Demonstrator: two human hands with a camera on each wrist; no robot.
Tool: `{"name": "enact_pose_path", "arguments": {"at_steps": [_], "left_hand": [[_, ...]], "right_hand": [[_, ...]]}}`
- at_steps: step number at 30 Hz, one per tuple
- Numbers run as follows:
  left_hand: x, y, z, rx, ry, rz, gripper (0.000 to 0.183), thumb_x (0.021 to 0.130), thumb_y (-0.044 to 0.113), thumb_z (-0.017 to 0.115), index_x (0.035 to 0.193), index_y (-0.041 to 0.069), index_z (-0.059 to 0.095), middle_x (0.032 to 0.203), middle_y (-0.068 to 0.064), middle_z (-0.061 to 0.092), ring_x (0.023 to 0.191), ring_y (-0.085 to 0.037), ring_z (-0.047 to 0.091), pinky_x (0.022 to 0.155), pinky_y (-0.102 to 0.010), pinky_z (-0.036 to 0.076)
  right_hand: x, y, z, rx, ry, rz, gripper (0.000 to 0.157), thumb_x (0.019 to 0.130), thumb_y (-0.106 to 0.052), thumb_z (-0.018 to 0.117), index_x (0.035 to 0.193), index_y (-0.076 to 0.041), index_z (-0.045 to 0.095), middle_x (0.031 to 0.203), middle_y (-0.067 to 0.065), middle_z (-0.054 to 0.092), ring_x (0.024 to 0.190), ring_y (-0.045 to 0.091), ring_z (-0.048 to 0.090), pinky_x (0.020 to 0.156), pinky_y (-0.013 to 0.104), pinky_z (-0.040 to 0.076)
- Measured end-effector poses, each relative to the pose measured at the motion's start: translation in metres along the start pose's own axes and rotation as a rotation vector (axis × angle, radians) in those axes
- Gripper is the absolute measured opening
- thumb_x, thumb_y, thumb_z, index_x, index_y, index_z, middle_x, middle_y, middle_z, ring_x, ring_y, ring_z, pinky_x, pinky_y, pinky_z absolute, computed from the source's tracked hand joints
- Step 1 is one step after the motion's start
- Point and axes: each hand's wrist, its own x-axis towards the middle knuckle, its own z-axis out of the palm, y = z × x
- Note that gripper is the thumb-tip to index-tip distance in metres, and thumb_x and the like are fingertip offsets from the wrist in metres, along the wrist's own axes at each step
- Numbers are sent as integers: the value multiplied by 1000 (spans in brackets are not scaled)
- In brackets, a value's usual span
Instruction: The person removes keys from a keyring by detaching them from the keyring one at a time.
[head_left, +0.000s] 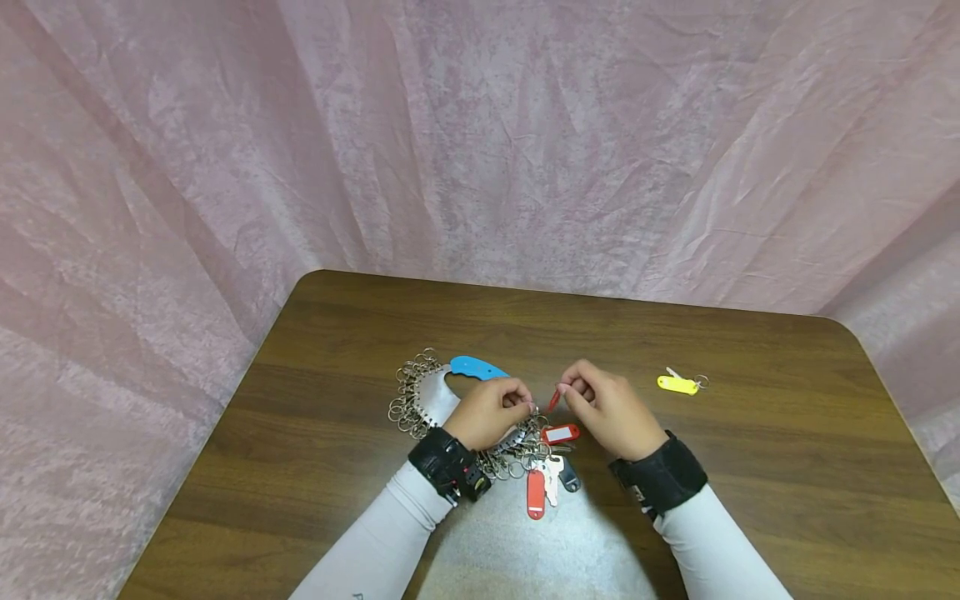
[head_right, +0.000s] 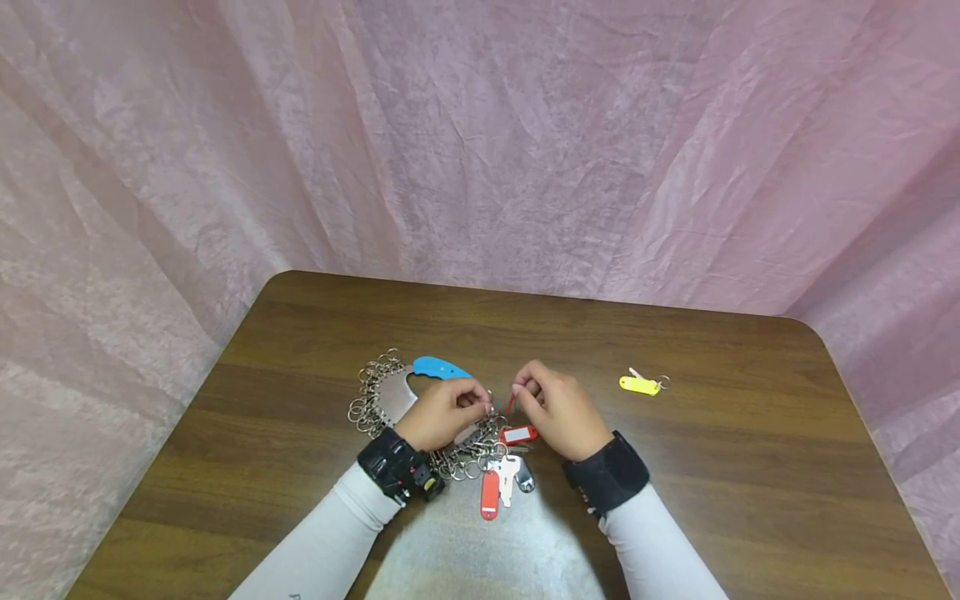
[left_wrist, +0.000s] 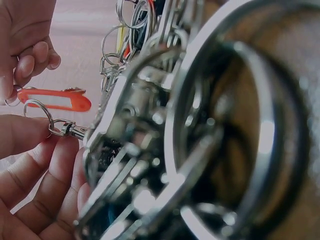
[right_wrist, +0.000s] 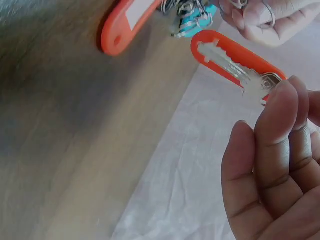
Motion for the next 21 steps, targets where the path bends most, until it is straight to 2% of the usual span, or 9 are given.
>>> {"name": "enact_pose_path", "arguments": {"at_steps": [3,14,21], "left_hand": [[0,1,0,1,-3,-7,7,92,22,62,85,23,61,79,10,60,74,-5,56,67,-26,47],[1,-1,1,-2,-4,-28,6,92,22,61,86,22,60,81,11,60,75,-5,56,70,-26,47],[-1,-1,1,11,18,-72,11,93,28,60,85,21,55,79,10,59,66,-7,54,64,-26,46]], "right_hand": [[0,1,-5,-20,17,9,6,91,-11,61,93,-15,57,74,-10,58,59,7,51,51,25,43],[-2,8,-20,-90,85,59,8,90,-11,62,94,-16,57,74,-9,57,61,7,51,52,27,43],[-2,17,-26,-129,117,76,6,91,-10,60,94,-14,58,74,-7,57,62,7,52,52,28,44]]}}
